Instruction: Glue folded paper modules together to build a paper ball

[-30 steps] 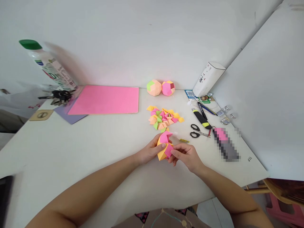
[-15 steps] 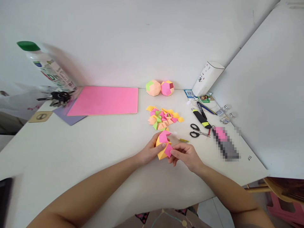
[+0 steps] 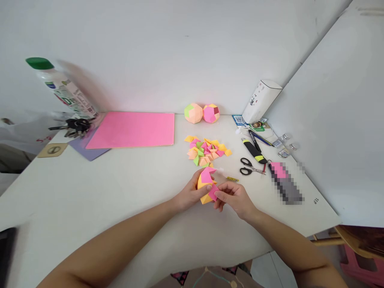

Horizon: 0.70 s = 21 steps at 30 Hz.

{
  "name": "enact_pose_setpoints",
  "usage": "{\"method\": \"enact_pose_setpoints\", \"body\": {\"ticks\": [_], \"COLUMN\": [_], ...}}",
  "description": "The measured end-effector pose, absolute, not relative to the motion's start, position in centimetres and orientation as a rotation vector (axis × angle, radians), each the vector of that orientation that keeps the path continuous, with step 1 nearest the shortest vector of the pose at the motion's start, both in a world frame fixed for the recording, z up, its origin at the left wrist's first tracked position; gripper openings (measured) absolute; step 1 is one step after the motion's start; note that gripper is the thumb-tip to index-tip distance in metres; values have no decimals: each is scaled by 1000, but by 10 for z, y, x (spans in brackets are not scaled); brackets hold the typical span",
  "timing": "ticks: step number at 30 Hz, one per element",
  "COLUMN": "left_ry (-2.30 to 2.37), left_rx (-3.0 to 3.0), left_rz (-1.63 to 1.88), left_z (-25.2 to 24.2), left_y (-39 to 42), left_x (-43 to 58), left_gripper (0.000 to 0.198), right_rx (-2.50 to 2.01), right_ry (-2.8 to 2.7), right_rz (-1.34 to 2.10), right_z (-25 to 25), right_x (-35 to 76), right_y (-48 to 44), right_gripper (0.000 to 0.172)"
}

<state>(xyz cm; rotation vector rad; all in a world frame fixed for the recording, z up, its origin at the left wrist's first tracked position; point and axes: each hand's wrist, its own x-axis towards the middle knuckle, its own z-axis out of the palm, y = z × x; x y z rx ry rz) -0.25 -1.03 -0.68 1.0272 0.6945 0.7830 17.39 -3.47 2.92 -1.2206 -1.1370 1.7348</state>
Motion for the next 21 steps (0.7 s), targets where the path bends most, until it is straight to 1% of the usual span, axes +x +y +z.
{"method": "enact_pose_setpoints", "body": {"ticks": [18, 21], "left_ry": [676, 632], "left_rx": [1045, 1004], "left_rz": [764, 745], "left_z": [-3, -2], "left_y": [-10, -9], "left_x": [-3, -2], "left_gripper": [53, 51], "right_rx": [-1209, -1170], "right_ry": [-1169, -1165], "right_rz": [1750, 1801], "right_z": [30, 31], "right_x": [175, 177], "right_y": [-33, -31], "right_gripper": [20, 23]}}
